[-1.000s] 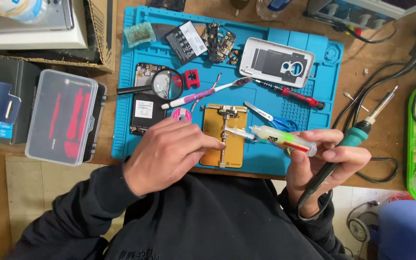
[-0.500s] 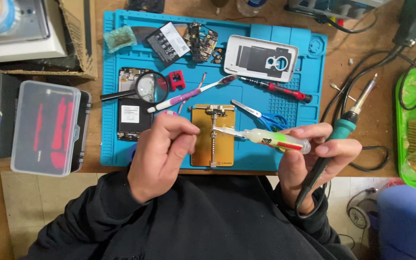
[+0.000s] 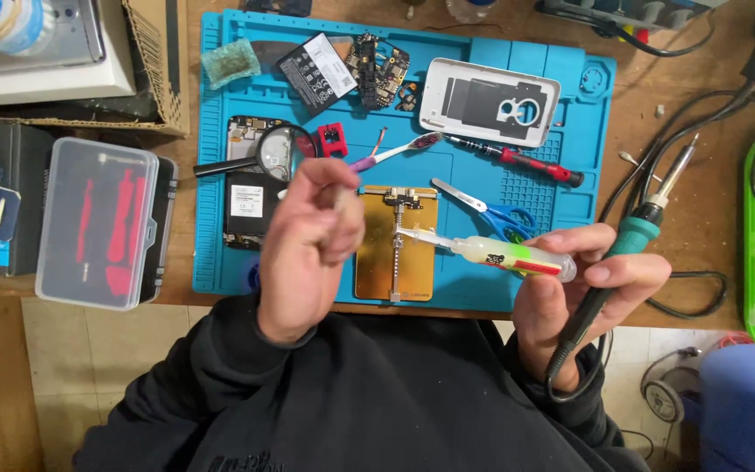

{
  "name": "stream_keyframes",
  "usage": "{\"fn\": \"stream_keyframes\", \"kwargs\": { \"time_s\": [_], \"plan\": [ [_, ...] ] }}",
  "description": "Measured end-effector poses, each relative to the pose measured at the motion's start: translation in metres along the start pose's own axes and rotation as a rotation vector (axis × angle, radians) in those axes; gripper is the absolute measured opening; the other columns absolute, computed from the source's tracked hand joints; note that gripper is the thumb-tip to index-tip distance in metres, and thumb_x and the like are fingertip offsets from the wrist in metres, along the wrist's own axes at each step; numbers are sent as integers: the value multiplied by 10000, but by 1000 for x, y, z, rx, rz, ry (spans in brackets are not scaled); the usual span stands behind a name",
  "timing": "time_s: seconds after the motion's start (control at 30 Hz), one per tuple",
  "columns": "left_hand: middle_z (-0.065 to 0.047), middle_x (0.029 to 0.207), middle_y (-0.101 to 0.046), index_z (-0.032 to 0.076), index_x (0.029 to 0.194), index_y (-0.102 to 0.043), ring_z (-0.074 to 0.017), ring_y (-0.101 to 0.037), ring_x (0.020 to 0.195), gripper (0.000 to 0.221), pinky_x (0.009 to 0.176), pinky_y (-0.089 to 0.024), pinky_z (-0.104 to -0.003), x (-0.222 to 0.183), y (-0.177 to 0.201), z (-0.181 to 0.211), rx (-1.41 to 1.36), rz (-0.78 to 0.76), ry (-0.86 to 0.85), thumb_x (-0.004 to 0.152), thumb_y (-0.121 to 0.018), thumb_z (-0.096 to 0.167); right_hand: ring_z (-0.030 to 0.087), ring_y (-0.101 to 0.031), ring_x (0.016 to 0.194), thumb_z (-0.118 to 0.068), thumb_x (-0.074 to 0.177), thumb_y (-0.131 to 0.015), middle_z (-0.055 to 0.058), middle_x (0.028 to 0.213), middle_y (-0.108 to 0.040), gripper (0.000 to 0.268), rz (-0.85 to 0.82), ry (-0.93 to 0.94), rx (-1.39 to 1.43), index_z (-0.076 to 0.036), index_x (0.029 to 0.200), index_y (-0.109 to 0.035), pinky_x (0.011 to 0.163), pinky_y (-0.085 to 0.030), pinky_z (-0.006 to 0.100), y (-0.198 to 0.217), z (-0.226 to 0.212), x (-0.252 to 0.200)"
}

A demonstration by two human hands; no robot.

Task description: Repairing a circuit board by cleaning it, applying flux, and soldering components

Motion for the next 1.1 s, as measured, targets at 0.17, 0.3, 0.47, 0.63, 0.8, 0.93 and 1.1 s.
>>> {"fn": "stream_keyframes", "kwargs": {
  "time_s": [0.17,0.3,0.47,0.63,0.8,0.93,1.1],
  "plan": [
    [-147,1160,-808,52,1538,-586,-249,-712,1002,453,1009,-566,-386,-4,-3,-7,138,-36,45,1184,-695,314,188,-659,1004,-257,1128,-757,142,1113,-629,416,6,-3,16,-246,1233,-355,845,-610,294,3,-2,1],
    [-176,1364,-822,220,1149,-724,-334,-760,1423,158,1344,-541,-579,-4,-11,4,179,-147,-74,1155,-781,367,195,-636,991,-272,1109,-771,148,1104,-601,435,33,-8,44,-237,1233,-355,805,-645,323,7,-2,0],
    [-12,1082,-696,194,1113,-755,-140,-609,942,234,849,-511,-289,-6,-4,-1,277,-95,-135,1134,-801,423,188,-643,925,-283,1117,-777,146,1105,-614,446,24,-23,44,-254,1231,-347,779,-672,322,6,-6,1],
    [-127,965,-796,180,1097,-620,-199,-753,846,267,718,-619,-293,-13,-17,7,228,-84,-178,1150,-784,384,164,-660,912,-253,1121,-778,124,1101,-614,427,10,-4,80,-256,1237,-367,772,-688,342,6,-6,2],
    [-74,886,-698,126,1127,-612,-184,-690,767,268,734,-590,-299,-15,-16,9,245,-63,-216,1153,-774,338,169,-678,866,-250,1106,-805,101,1117,-628,437,8,-33,102,-265,1236,-388,797,-690,337,5,-10,1],
    [-133,938,-733,145,1179,-592,-219,-729,808,239,735,-643,-306,-18,-28,17,274,-65,-231,1202,-714,349,183,-676,859,-267,1100,-805,110,1101,-613,440,15,-28,100,-261,1239,-388,814,-699,352,5,-9,-1],
    [-149,936,-715,141,1169,-584,-222,-698,810,235,743,-621,-298,-21,-33,17,291,-58,-253,1187,-725,327,249,-686,748,-310,1109,-796,97,1118,-616,437,7,-39,72,-267,1241,-382,823,-685,363,6,-13,0]
  ]
}}
Point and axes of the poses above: each hand's wrist, its own x-axis towards the middle knuckle, its own y-axis out of the back of the hand, z = x × y, the point moved 2 cm from there along x, towards the middle knuckle
